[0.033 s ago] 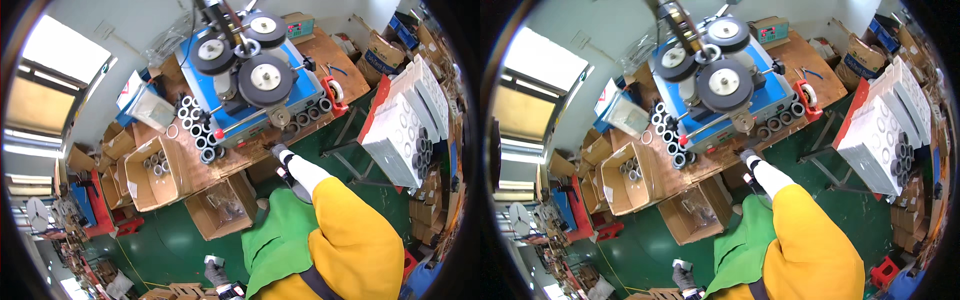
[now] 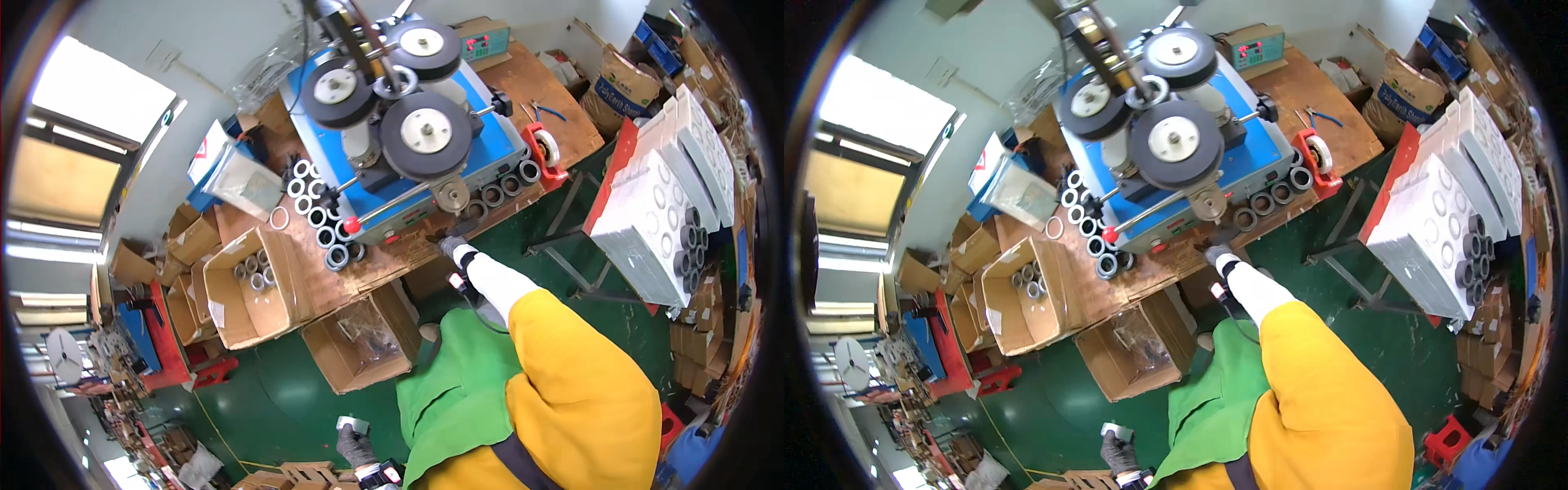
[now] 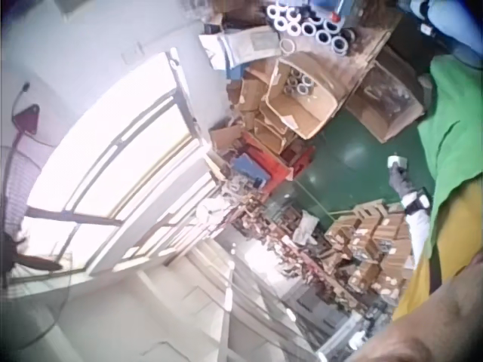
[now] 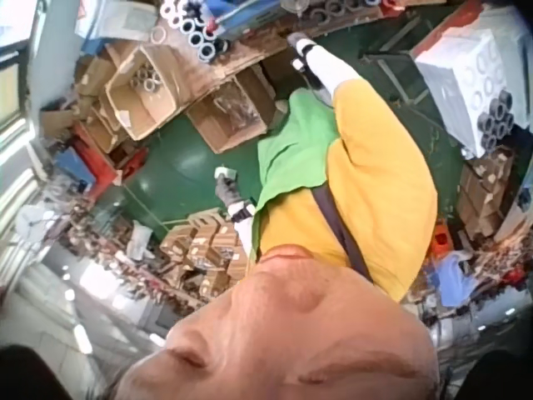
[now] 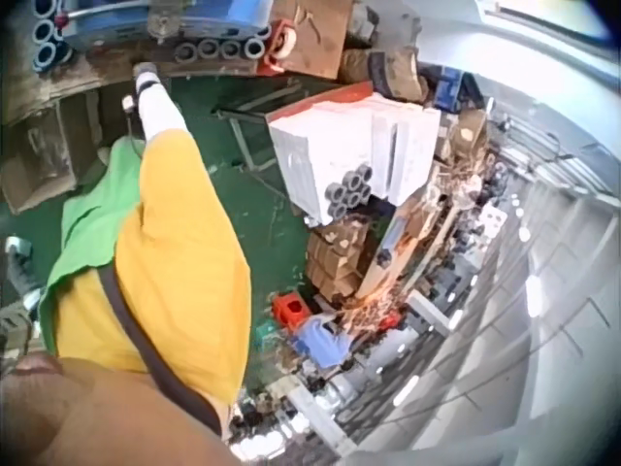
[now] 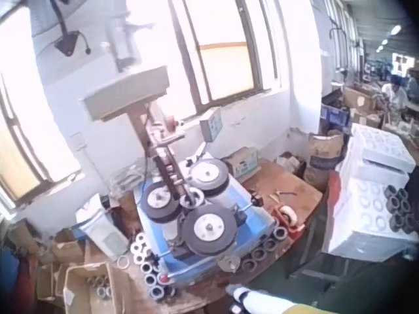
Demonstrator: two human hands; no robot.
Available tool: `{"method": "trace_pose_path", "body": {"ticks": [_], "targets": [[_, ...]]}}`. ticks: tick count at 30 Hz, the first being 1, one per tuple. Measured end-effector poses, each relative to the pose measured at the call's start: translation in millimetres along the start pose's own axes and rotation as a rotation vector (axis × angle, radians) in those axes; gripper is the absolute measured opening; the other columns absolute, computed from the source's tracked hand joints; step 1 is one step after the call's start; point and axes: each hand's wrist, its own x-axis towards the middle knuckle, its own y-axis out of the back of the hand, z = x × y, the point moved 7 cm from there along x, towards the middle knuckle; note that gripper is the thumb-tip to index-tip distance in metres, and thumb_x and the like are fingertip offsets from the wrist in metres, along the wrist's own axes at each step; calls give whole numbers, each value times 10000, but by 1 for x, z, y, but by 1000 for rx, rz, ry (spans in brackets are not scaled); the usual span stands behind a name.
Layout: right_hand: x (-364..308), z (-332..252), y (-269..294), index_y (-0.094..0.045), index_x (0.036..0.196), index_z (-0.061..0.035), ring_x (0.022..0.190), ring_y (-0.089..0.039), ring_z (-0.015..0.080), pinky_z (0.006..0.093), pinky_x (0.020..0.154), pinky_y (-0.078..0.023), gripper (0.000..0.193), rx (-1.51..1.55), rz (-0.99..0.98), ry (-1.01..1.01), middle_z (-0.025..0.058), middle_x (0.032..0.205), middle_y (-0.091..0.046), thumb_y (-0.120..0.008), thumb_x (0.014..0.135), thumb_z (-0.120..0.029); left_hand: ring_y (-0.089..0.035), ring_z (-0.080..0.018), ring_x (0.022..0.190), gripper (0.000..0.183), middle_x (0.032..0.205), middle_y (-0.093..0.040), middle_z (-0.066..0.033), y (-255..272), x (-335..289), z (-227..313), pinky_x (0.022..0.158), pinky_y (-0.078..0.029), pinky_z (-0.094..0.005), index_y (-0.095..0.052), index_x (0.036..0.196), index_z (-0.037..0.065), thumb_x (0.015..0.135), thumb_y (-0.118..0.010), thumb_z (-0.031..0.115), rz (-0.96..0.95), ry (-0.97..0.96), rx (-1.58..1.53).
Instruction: Operating a machinery to process and organize metal rings on a fabrication floor.
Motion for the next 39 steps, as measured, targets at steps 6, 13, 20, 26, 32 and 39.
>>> {"method": "trace_pose_path", "body": {"ticks": [6,13,20,26,32,39], "targets": [[24,84,10,-540,1007,-64,935,-536,293,364,775,-432,305,297,646,-23,147,993,-575,-516,777,-262,-558,-199,769,325,874,-567,-77,-120,-15,-10,677,-483,-347,-546,959,-33,724,-614,182,-236,11,139],[-195,139,158,-574,1039,-116,978,-534,296,343,866,-419,361,558,613,-71,157,1023,-559,-586,684,-180,-578,-235,811,355,918,-576,-97,-256,-21,-20,689,-502,-368,-533,1017,-16,737,-597,192,-455,-54,302],[-212,253,272,-575,1055,-180,1012,-515,266,337,868,-421,328,424,917,-344,102,1113,-536,-567,736,-255,-582,-196,765,287,869,-590,-82,-329,-49,-22,669,-500,-338,-553,986,-8,769,-581,177,-578,-175,433],[-173,272,286,-471,1190,-198,1062,-482,288,357,921,-379,498,497,726,-486,122,1122,-519,-583,735,-364,-595,-194,688,119,817,-614,-84,-348,-79,-11,610,-499,-307,-593,861,33,752,-573,75,-577,-401,672],[-146,290,280,-473,1162,-187,1031,-500,307,352,895,-407,532,602,718,-636,185,1126,-478,-633,698,-393,-608,-222,680,201,779,-622,-97,-314,-61,-19,603,-497,-308,-610,865,66,671,-657,56,-477,-396,699],[-146,287,290,-530,966,-79,730,-602,194,307,655,-491,300,692,869,-279,110,802,-597,-641,714,-197,-602,-185,728,245,849,-625,-89,-333,-82,-19,628,-507,-303,-606,928,47,687,-650,59,-479,-554,992]]}}
